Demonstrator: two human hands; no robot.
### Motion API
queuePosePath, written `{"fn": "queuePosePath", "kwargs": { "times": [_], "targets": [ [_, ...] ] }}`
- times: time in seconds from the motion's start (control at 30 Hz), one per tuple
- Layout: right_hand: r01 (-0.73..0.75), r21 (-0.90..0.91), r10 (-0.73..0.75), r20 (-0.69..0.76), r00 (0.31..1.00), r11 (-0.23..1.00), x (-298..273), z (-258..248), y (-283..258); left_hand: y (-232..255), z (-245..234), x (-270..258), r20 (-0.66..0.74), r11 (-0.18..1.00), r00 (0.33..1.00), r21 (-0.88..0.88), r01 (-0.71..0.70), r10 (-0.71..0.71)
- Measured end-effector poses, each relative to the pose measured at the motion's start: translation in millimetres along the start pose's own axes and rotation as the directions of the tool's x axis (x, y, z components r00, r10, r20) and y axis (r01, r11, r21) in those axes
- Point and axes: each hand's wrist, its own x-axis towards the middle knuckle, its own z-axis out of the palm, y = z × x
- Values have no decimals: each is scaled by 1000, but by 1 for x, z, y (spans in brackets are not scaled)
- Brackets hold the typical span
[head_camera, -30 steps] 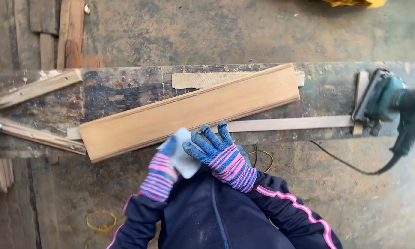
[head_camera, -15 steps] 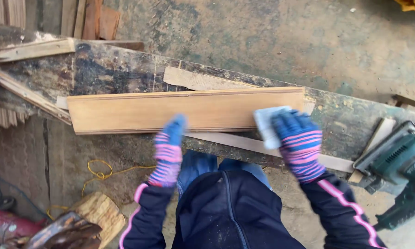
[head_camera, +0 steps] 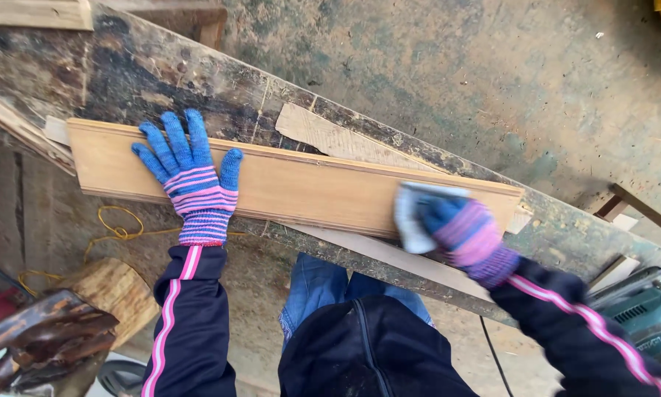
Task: Manual and mechanical sanding of a wooden board on a workbench.
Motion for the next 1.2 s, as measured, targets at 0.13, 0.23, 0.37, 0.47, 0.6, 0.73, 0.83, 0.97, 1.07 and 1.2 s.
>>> {"fn": "queuePosePath", "kwargs": {
  "times": [0.13,0.23,0.37,0.47,0.6,0.73,0.83,0.97,1.07,1.2],
  "targets": [
    [-195,630,131,148,980,752,99,50,-62,-2,-1,-2,15,1000,1000,-4,-5,5],
    [-109,418,54,141,988,902,105,68,-63,-2,1,-2,19,1000,1000,-13,-18,18],
    [-7,269,-3,37,999,963,18,-2,13,-1,-4,-2,37,999,999,-41,7,-6],
    [-38,-91,54,175,983,995,-37,-16,46,4,-11,2,75,997,997,-78,27,-21],
    [16,7,-17,164,986,1000,-6,-12,31,0,-8,-1,76,998,997,-65,21,-16],
    [123,232,-140,57,989,965,75,23,-24,2,-8,0,57,998,998,-55,8,-5],
    [116,296,-155,111,982,948,112,41,-55,2,-7,-4,54,999,999,-52,5,-3],
    [-235,553,132,220,967,799,48,32,-6,1,-6,0,68,998,998,-63,8,-4],
    [124,-163,-86,218,972,979,-47,-5,56,1,-10,-5,71,997,997,-70,15,-10],
    [123,-159,-71,299,951,980,-19,-2,29,1,-10,-1,74,997,997,-74,-1,7]
  ]
}}
